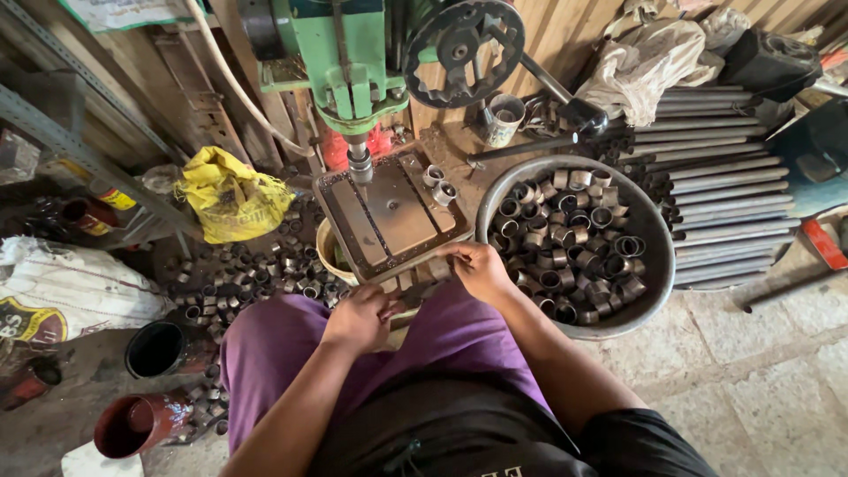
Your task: The person operates a drill press to machine small metal parts. They pick up a part from a bowl, place it under the drill, lower the drill head to machine it, and then remove the finished part. This process is repeated for multiple parts.
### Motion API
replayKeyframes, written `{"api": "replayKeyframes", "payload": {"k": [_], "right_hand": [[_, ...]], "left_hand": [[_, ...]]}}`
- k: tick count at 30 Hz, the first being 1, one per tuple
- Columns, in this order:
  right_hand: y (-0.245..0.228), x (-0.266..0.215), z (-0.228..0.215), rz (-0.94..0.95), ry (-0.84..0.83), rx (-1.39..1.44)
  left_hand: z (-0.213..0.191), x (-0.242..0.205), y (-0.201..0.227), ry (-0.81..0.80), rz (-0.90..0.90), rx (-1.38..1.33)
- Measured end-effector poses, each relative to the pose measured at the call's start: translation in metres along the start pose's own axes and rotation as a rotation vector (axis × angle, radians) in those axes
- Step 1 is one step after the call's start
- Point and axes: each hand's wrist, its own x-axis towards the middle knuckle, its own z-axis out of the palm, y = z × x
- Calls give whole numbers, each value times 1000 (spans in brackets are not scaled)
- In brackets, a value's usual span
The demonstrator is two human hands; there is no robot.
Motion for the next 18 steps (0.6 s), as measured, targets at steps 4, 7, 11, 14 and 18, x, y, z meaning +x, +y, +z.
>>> {"api": "replayKeyframes", "payload": {"k": [4,7,11,14,18], "right_hand": [[4,2,3,163,-2,22],[12,5,7,206,-29,258],[6,-1,6,232,-189,286],[-4,-2,8,268,-209,112],[1,0,11,330,-214,79]], "left_hand": [[-11,5,1,-110,-185,21],[-16,6,7,-115,-199,11],[-18,9,12,-37,-77,33],[-19,5,17,-58,-93,71],[-24,8,17,-144,-185,46]]}}
